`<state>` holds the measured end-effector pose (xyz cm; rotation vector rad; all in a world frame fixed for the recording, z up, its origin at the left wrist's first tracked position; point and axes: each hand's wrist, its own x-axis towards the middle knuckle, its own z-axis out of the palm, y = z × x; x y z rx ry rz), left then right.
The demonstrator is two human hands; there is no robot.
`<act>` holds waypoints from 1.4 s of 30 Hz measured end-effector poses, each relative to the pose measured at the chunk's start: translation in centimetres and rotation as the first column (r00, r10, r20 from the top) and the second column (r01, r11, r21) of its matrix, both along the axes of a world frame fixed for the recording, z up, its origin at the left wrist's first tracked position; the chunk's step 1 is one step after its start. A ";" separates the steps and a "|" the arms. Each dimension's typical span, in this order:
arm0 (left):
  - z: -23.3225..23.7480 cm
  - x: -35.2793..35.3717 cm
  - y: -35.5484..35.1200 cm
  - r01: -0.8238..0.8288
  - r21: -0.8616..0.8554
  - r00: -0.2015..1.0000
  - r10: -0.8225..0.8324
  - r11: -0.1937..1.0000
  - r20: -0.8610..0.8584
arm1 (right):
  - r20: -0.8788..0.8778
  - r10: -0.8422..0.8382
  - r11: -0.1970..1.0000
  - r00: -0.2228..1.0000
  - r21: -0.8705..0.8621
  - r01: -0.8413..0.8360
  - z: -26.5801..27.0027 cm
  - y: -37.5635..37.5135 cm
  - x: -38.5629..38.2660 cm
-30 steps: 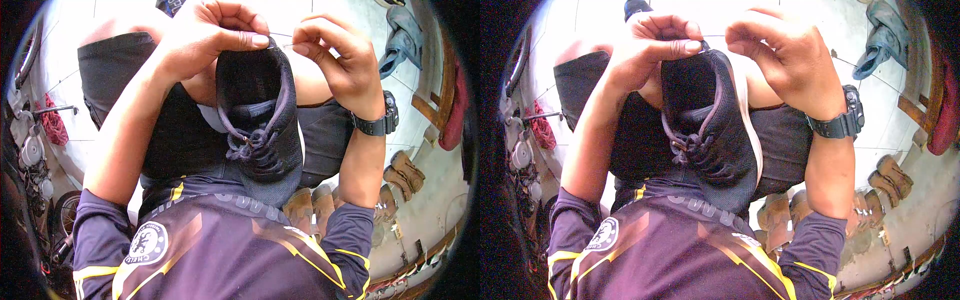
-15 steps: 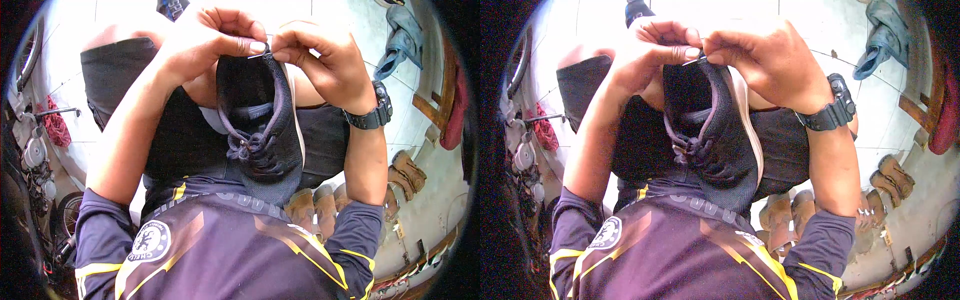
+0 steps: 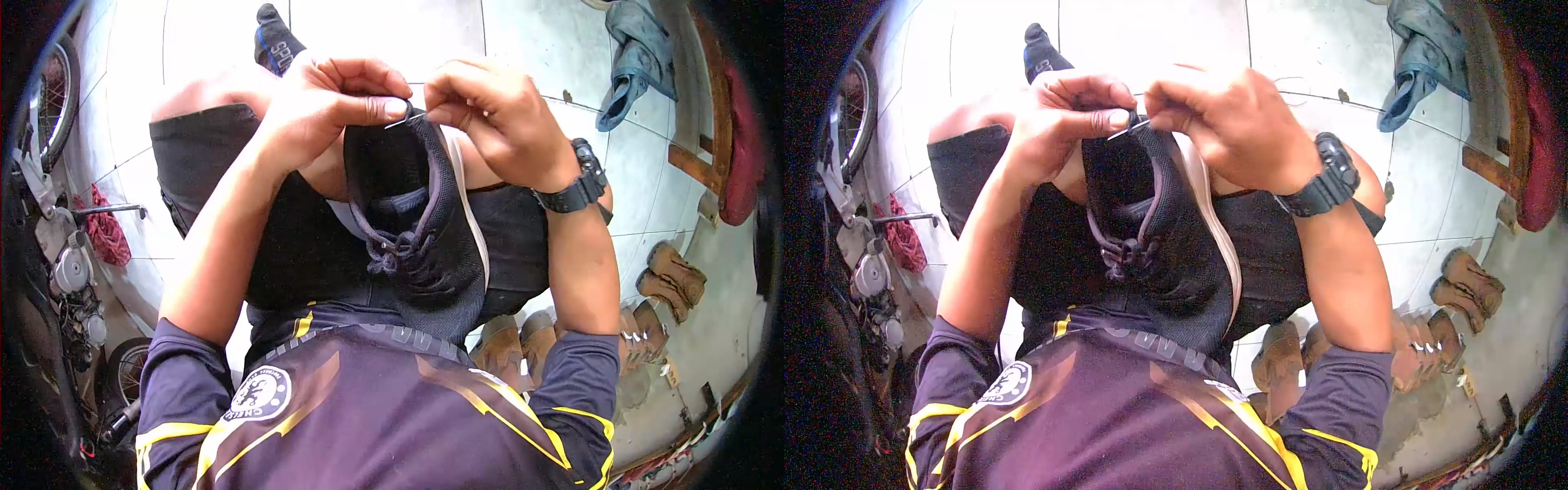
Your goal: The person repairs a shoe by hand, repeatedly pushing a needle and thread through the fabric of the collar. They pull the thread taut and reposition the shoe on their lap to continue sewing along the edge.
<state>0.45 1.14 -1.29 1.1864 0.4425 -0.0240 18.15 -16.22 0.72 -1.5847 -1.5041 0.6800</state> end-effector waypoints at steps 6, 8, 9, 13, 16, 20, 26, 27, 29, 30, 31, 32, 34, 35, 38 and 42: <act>0.3 0.3 -0.2 -0.019 -0.020 1.000 0.018 1.000 -0.026 | 0.032 0.060 0.998 0.998 -0.030 -0.059 0.6 0.5 -0.1; 0.3 0.3 -0.1 -0.010 -0.033 1.000 0.010 0.999 -0.013 | 0.059 0.080 0.997 0.995 -0.021 -0.079 0.7 0.5 -0.2; 0.3 0.3 -0.1 -0.004 -0.050 1.000 0.004 0.999 0.002 | 0.058 0.077 0.997 0.995 -0.014 -0.077 0.7 0.5 -0.3; 0.1 0.3 -0.1 0.009 0.038 1.000 -0.008 0.999 -0.012 | 0.079 0.072 0.997 0.994 -0.013 -0.071 0.7 0.6 -0.4; 0.1 0.2 0.0 -0.004 0.016 1.000 0.004 1.000 -0.012 | 0.113 0.051 0.999 0.992 -0.007 -0.051 1.0 0.6 -0.5; 1.0 0.2 0.0 0.011 -0.024 1.000 -0.011 1.000 0.003 | 0.104 0.015 1.000 0.994 -0.012 -0.014 1.6 0.1 -0.3; 4.1 -1.1 -0.1 -0.047 0.226 0.997 0.032 0.973 0.071 | -0.063 0.008 0.998 0.998 -0.068 -0.012 1.4 -0.7 -0.5; 4.4 -1.3 -0.5 -0.091 0.526 0.986 0.004 0.846 0.165 | -0.175 -0.004 0.995 0.985 -0.097 -0.013 1.1 -0.8 -0.7; 5.2 -1.6 -0.9 -0.119 0.869 0.980 -0.086 0.480 0.181 | -0.284 -0.012 0.992 0.959 -0.121 -0.024 1.1 -0.7 -1.1; 5.7 -1.8 -1.4 -0.096 0.901 0.990 -0.049 0.423 0.129 | -0.274 -0.024 0.988 0.961 -0.152 -0.019 1.4 -0.6 -1.4; 6.2 -1.9 -2.0 -0.069 0.927 0.997 -0.010 0.368 0.078 | -0.263 -0.038 0.983 0.964 -0.186 -0.012 1.5 -0.4 -1.6; 6.7 -2.0 -2.4 -0.026 0.967 1.000 0.009 0.254 0.024 | -0.270 -0.065 0.988 0.961 -0.153 0.024 1.2 -0.4 -1.7; 6.8 -2.0 -2.7 -0.043 0.976 0.999 0.000 0.214 0.044 | -0.268 -0.111 0.983 0.957 -0.174 0.065 1.0 -0.6 -1.6; 6.9 -1.9 -2.8 -0.065 0.982 0.998 -0.008 0.176 0.067 | -0.260 -0.154 0.975 0.953 -0.197 0.104 1.0 -0.6 -1.6; 7.0 -2.0 -3.1 -0.043 0.991 0.999 -0.003 0.130 0.044 | -0.280 -0.161 0.977 0.946 -0.183 0.112 1.8 -0.5 -1.4; 7.1 -2.1 -3.4 0.012 0.994 1.000 0.012 0.109 -0.013 | -0.437 -0.140 0.980 0.889 -0.190 0.061 0.7 -0.3 -1.5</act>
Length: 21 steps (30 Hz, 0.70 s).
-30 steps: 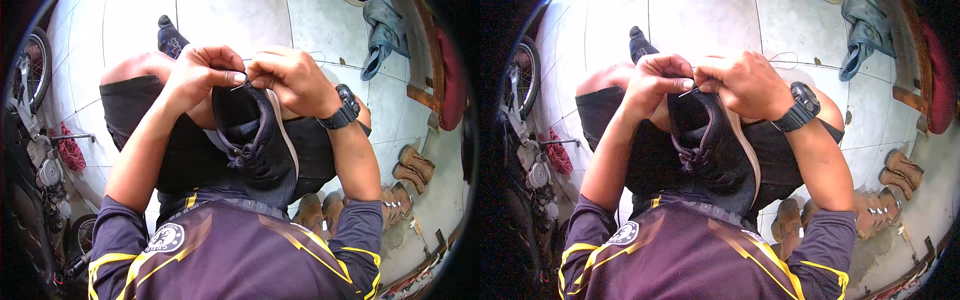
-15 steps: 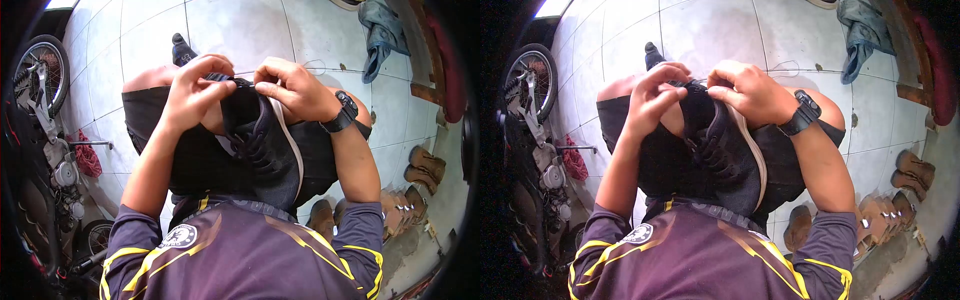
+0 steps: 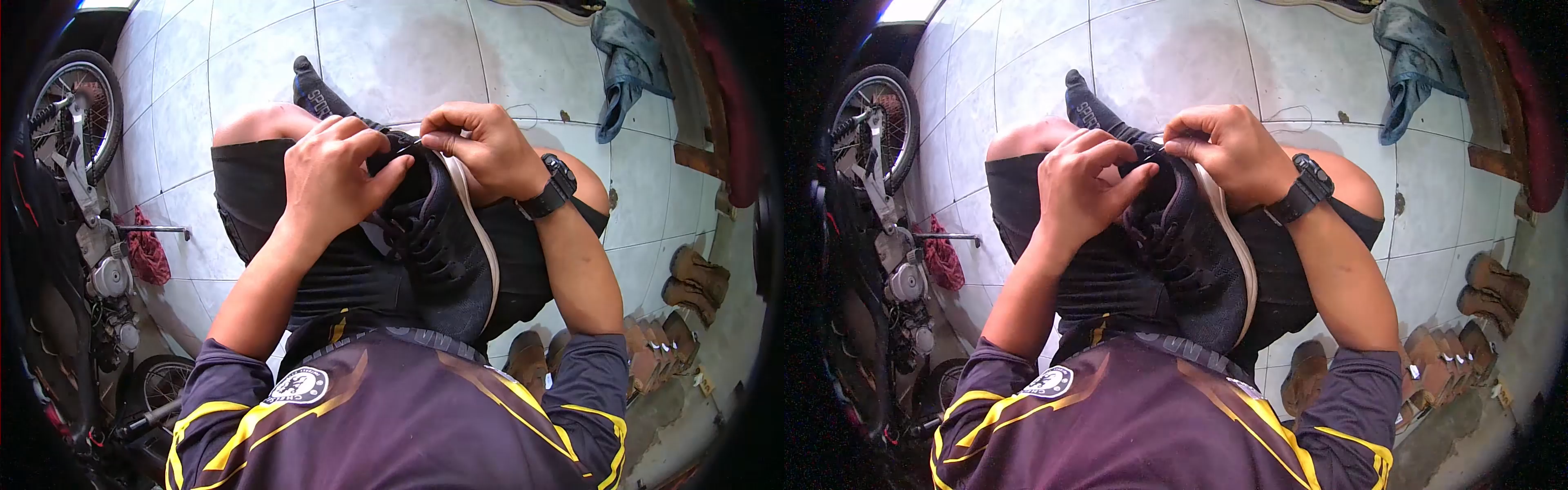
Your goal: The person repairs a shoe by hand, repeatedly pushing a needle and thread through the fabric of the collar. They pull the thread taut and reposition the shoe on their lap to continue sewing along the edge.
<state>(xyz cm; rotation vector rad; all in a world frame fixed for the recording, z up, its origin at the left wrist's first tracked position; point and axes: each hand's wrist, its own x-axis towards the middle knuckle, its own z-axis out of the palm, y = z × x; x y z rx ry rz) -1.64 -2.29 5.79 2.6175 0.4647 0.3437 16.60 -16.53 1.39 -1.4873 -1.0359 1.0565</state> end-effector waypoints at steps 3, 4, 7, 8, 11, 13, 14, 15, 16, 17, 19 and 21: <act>0.1 0.2 -0.3 -0.017 0.017 0.998 0.018 1.000 -0.061 | -0.012 0.030 0.999 0.999 0.033 -0.030 -0.5 0.4 0.1; -0.1 0.2 -0.3 -0.014 0.013 0.997 0.015 1.000 -0.081 | -0.010 0.031 0.999 0.999 0.034 -0.031 -0.5 0.5 0.2; -0.4 0.5 -0.5 0.000 -0.025 0.996 -0.003 1.000 -0.090 | -0.003 0.065 0.997 0.998 0.033 -0.065 -0.5 0.6 0.4; -0.4 0.6 -0.4 0.010 -0.056 0.997 -0.014 0.998 -0.077 | -0.012 0.072 0.997 0.997 0.017 -0.072 -0.4 0.6 0.4; -0.8 0.6 -0.3 -0.004 -0.201 1.000 -0.002 0.980 -0.029 | -0.010 0.088 0.996 0.996 -0.012 -0.088 0.0 0.5 0.2; -0.7 0.6 -0.3 -0.026 -0.247 0.999 0.014 0.969 -0.052 | 0.000 0.096 0.995 0.995 -0.022 -0.096 0.8 0.5 -0.1; -0.7 0.5 -0.3 -0.049 -0.294 0.997 0.028 0.954 -0.076 | 0.118 0.091 0.996 0.989 -0.009 -0.091 1.5 0.6 -0.2; -0.8 0.5 -0.3 -0.050 -0.292 0.997 0.028 0.955 -0.077 | 0.233 0.082 0.996 0.969 0.004 -0.086 1.9 0.7 -0.3; -0.9 0.5 -0.2 -0.061 -0.336 0.996 0.037 0.940 -0.078 | 0.391 0.034 0.993 0.920 0.093 -0.076 1.5 0.8 -0.6; -1.1 0.5 -0.1 -0.072 -0.379 0.996 0.045 0.923 -0.079 | 0.390 0.033 0.993 0.920 0.095 -0.076 1.4 0.9 -0.8; -1.4 0.2 -0.1 -0.075 -0.438 0.997 0.054 0.896 -0.059 | 0.492 -0.032 0.991 0.870 0.131 -0.037 1.4 0.8 -1.4; -1.6 0.0 -0.2 -0.077 -0.498 0.997 0.065 0.864 -0.042 | 0.494 -0.072 0.989 0.867 0.151 -0.004 1.4 0.8 -2.0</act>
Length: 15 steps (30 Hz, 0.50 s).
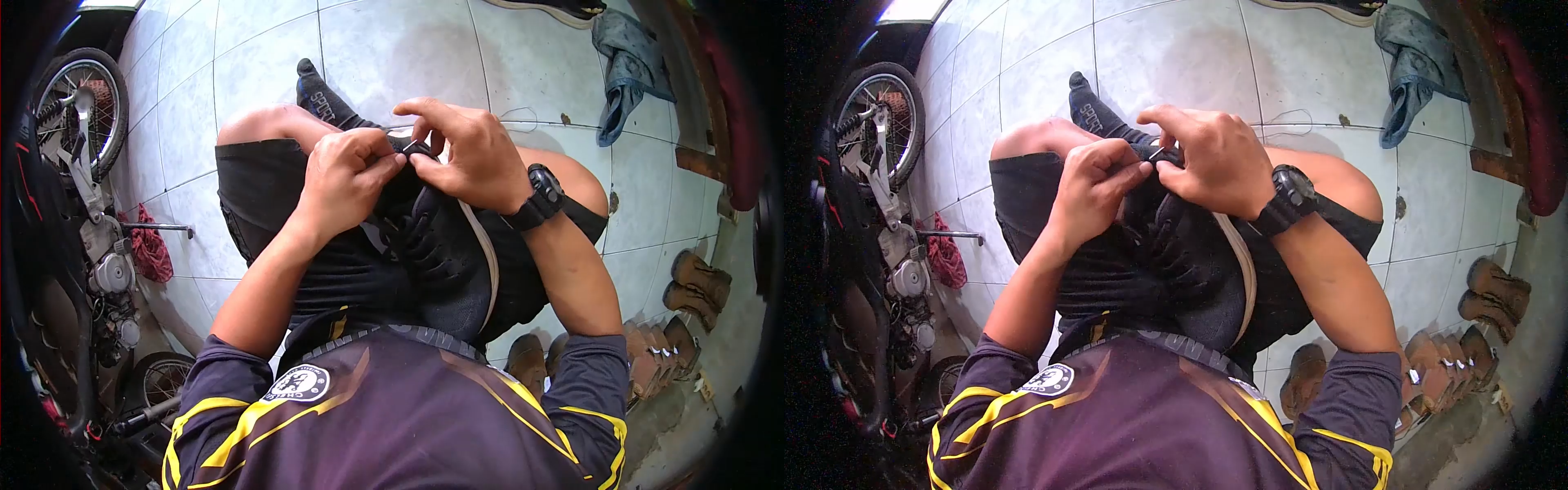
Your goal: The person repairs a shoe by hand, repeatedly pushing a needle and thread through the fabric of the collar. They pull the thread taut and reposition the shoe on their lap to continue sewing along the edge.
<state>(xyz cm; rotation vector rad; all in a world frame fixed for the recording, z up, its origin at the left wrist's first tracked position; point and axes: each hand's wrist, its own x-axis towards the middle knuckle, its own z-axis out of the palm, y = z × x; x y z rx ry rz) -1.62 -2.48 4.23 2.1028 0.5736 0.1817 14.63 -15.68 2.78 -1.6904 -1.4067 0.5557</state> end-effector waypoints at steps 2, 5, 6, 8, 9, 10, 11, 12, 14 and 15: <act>-0.1 -0.3 -0.4 -0.036 -0.056 0.999 0.034 0.998 -0.033 | 0.001 -0.034 0.999 0.999 0.019 0.034 -0.3 0.0 -0.4; -0.9 -0.2 -1.0 -0.069 -0.013 0.993 0.070 0.998 0.092 | 0.026 -0.087 0.996 0.996 0.016 0.086 -1.3 -0.1 -1.1; -0.8 -0.1 -1.0 -0.067 -0.013 0.994 0.068 0.998 0.091 | 0.049 -0.104 0.994 0.993 0.031 0.102 -1.6 -0.1 -1.2; -0.5 -0.1 -1.3 -0.070 0.029 0.991 0.066 0.997 0.117 | 0.070 -0.122 0.992 0.990 0.043 0.119 -1.7 -0.2 -1.1; -0.4 -0.2 -1.3 -0.069 0.028 0.991 0.066 0.997 0.115 | 0.063 -0.122 0.992 0.991 0.035 0.120 -1.5 -0.2 -0.9; -0.4 -0.6 -1.1 -0.043 0.056 0.992 0.036 0.997 0.120 | 0.056 -0.121 0.992 0.991 0.023 0.120 -1.4 -0.2 -1.0; -0.2 -0.8 -1.0 -0.016 0.088 0.992 0.005 0.996 0.127 | 0.055 -0.122 0.992 0.991 0.024 0.121 -1.4 -0.2 -1.0; 0.0 -1.0 -1.0 -0.014 0.088 0.992 0.003 0.996 0.128 | 0.030 -0.119 0.993 0.992 0.018 0.118 -1.3 -0.1 -1.1; 0.6 -1.9 -1.2 -0.092 -0.056 0.994 0.095 0.994 0.056 | 0.000 -0.117 0.993 0.993 0.009 0.117 -1.3 -0.2 -1.5; 0.5 -2.1 -1.1 -0.089 -0.050 0.993 0.092 0.995 0.075 | 0.021 -0.126 0.992 0.992 0.006 0.126 -1.3 -0.1 -1.6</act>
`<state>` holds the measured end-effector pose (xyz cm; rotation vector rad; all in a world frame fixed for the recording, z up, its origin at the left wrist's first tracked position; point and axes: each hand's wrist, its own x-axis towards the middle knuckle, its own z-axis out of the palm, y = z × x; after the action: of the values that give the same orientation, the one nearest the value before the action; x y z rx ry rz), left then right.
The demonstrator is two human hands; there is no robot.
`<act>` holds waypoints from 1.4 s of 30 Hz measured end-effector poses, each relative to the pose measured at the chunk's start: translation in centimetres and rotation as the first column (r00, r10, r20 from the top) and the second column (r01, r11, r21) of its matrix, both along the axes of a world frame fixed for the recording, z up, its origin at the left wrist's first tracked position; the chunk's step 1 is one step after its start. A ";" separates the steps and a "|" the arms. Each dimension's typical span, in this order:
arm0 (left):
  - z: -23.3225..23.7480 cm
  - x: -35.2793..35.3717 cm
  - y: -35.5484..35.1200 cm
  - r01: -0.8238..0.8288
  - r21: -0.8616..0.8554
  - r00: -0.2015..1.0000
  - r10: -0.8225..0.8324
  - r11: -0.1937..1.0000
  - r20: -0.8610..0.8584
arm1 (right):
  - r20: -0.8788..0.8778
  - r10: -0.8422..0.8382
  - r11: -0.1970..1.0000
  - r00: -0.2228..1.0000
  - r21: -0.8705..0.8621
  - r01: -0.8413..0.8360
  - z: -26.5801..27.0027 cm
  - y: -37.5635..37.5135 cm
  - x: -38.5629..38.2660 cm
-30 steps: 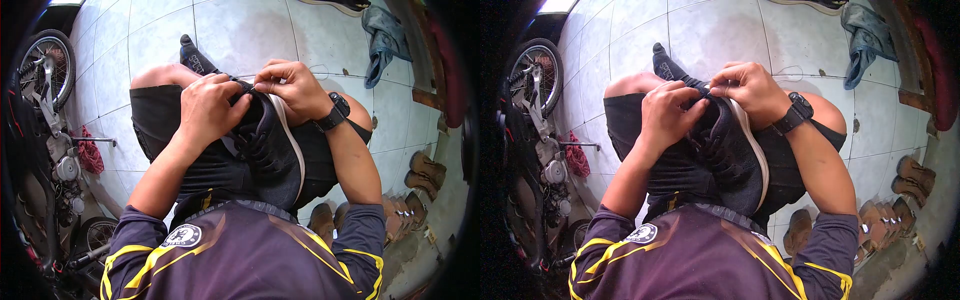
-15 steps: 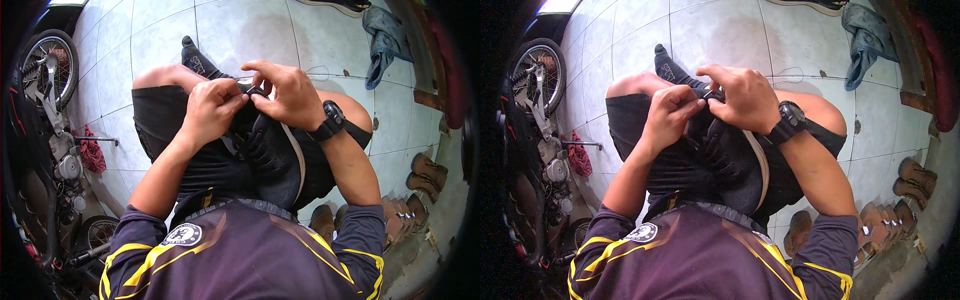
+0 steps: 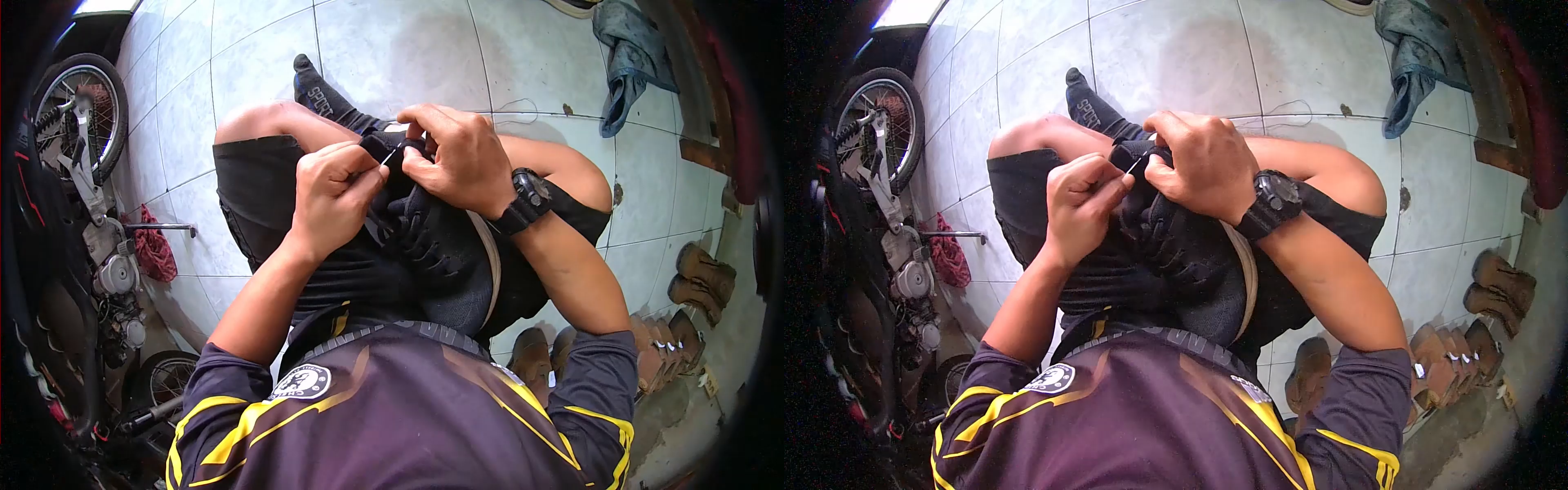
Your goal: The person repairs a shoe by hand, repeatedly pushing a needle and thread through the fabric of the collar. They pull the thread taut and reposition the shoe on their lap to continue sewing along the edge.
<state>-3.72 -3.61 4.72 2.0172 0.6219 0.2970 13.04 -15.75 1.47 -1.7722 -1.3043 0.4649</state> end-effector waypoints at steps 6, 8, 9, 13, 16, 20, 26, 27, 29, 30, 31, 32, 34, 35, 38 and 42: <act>-0.1 -0.8 -0.4 -0.041 -0.106 0.999 0.038 0.994 -0.034 | 0.117 -0.040 0.999 0.992 0.017 0.038 -0.4 0.1 -0.5; -0.1 -0.4 -0.4 -0.019 -0.113 0.998 0.011 0.993 -0.065 | 0.107 -0.040 0.999 0.993 -0.016 0.042 -0.4 -0.1 -0.2; 0.0 -0.2 -0.5 0.004 -0.120 0.995 -0.015 0.993 -0.097 | 0.084 -0.032 0.999 0.996 -0.014 0.033 -0.3 -0.3 -0.1; 0.9 1.0 0.2 0.095 -0.029 0.973 -0.099 0.995 -0.210 | 0.037 -0.002 1.000 0.999 -0.012 0.002 0.1 -0.4 0.4; 0.9 1.5 0.5 0.084 -0.019 0.959 -0.086 0.996 -0.269 | 0.009 -0.004 1.000 1.000 0.013 0.004 0.1 -0.5 0.5; 0.7 2.0 0.7 0.094 -0.009 0.955 -0.093 0.996 -0.282 | -0.005 -0.065 0.998 0.998 0.024 0.065 -0.3 -0.4 0.4; -1.4 1.8 0.5 0.157 0.121 0.988 -0.154 0.980 -0.033 | 0.094 -0.078 0.997 0.993 0.028 0.076 -0.5 -0.4 -0.4; -1.5 1.6 0.3 0.147 0.121 0.989 -0.146 0.982 -0.014 | 0.111 -0.090 0.996 0.990 0.027 0.088 -0.6 -0.4 -0.6; -1.5 1.5 0.2 0.135 0.122 0.991 -0.137 0.983 0.005 | 0.129 -0.102 0.995 0.986 0.026 0.099 -0.7 -0.4 -0.8; -1.4 1.6 0.1 0.137 0.134 0.990 -0.140 0.982 0.012 | 0.131 -0.107 0.994 0.986 0.027 0.105 -0.7 -0.5 -0.9; -1.3 1.5 0.0 0.138 0.143 0.990 -0.142 0.980 0.020 | 0.135 -0.112 0.994 0.985 0.026 0.109 -0.6 -0.5 -1.0; -1.3 1.4 -0.1 0.137 0.141 0.990 -0.141 0.980 0.016 | 0.131 -0.111 0.994 0.985 0.025 0.109 -0.6 -0.5 -1.1; -1.4 1.2 -0.3 0.124 0.133 0.992 -0.124 0.983 -0.012 | 0.131 -0.106 0.994 0.986 0.022 0.104 -0.6 -0.6 -1.2; -1.4 0.9 -0.6 0.125 0.129 0.992 -0.124 0.984 -0.017 | 0.126 -0.105 0.994 0.986 0.018 0.104 -0.7 -0.7 -0.8; -1.6 -0.4 -1.3 0.156 0.131 0.987 -0.160 0.979 0.021 | 0.118 -0.146 0.988 0.982 -0.031 0.150 -1.0 -1.0 0.2; 0.4 -1.3 1.5 0.191 -0.196 0.980 -0.174 0.962 0.098 | 0.079 -0.081 0.995 0.994 -0.056 0.086 -0.2 -0.9 -0.2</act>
<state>-4.98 -2.14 5.15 1.8393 0.3951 0.1936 12.86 -16.61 1.24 -1.9030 -1.2749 0.3963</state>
